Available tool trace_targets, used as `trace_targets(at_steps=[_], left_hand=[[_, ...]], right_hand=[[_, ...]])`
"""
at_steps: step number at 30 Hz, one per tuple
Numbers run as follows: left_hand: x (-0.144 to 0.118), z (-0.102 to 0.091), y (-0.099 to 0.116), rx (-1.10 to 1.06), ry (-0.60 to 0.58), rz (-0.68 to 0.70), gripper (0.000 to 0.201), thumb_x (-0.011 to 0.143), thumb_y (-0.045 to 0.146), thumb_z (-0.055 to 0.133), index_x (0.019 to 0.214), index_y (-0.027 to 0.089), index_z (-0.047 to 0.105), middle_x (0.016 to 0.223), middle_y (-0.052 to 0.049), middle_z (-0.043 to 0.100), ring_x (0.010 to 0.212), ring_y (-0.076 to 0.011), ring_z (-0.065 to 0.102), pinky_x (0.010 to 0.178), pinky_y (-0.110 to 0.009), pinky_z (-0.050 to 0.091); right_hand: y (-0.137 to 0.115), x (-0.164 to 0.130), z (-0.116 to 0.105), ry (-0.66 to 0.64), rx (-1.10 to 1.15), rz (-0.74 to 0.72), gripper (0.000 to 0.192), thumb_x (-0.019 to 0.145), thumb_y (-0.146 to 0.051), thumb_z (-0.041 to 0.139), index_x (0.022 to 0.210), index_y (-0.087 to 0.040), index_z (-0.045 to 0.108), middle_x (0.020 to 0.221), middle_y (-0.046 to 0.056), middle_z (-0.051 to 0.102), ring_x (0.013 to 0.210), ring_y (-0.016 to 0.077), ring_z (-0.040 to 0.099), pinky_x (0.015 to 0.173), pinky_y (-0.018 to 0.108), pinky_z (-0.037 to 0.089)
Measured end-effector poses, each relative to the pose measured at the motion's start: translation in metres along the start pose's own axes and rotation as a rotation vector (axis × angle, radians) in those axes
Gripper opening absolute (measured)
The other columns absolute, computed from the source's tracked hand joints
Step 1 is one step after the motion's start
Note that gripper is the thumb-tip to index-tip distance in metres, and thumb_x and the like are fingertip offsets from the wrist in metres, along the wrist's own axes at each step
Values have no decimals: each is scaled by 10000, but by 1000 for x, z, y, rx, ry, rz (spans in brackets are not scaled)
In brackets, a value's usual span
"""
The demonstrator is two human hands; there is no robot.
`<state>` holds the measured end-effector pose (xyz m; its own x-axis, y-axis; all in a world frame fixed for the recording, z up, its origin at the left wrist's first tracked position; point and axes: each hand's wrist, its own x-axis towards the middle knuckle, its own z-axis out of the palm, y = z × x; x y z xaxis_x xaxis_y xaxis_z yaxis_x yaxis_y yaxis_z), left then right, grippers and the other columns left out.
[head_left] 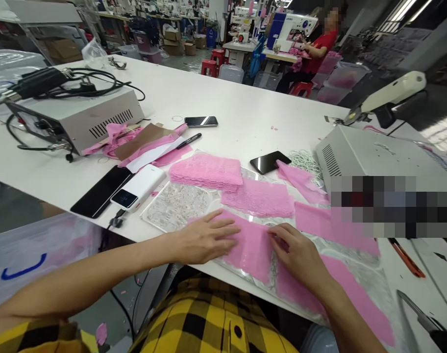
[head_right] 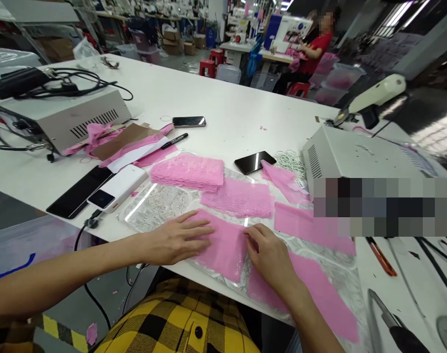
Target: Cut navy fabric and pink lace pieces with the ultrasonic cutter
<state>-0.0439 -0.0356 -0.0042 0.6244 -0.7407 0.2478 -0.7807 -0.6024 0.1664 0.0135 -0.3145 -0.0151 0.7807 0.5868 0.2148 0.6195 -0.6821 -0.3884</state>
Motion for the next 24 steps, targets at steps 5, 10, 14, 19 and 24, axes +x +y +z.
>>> trace_targets(at_steps=[5, 10, 14, 19, 24], left_hand=[[22, 17, -5, -110, -213, 47, 450, 991, 392, 444, 1423, 266, 442, 1542, -78, 337, 1453, -264, 265, 1178, -520, 202], [20, 15, -5, -49, -217, 50, 471, 1010, 408, 382, 1460, 269, 385, 1559, -81, 283, 1458, -259, 253, 1197, -513, 111], [40, 14, 3, -1, -142, 174, 467, 1015, 356, 397, 1469, 250, 371, 1542, -42, 340, 1453, -201, 269, 1219, -426, -20], [97, 28, 20, -21, -147, 329, 451, 1009, 373, 413, 1449, 275, 412, 1539, -39, 346, 1443, -224, 294, 1224, -413, 31], [128, 43, 30, -31, -223, 383, 496, 1008, 424, 393, 1484, 294, 339, 1562, -45, 284, 1454, -249, 260, 1217, -455, 30]], right_hand=[[12, -22, -20, 137, 63, 92, 154, 915, -248, 499, 938, -232, 650, 929, 32, 669, 675, 135, 623, 606, 261, 528], [36, -79, -51, 391, -12, 241, 103, 896, -241, 558, 899, -233, 661, 842, 14, 677, 648, 129, 604, 617, 250, 517], [49, -133, -62, 521, -83, 386, 124, 895, -277, 569, 885, -221, 680, 817, 25, 687, 640, 139, 612, 630, 267, 524], [53, -180, -58, 541, -116, 513, 192, 915, -312, 527, 913, -220, 696, 889, 50, 707, 749, 166, 659, 654, 274, 532], [56, -195, -56, 560, -85, 607, 213, 925, -334, 520, 925, -207, 691, 867, 45, 696, 618, 128, 600, 560, 251, 501]])
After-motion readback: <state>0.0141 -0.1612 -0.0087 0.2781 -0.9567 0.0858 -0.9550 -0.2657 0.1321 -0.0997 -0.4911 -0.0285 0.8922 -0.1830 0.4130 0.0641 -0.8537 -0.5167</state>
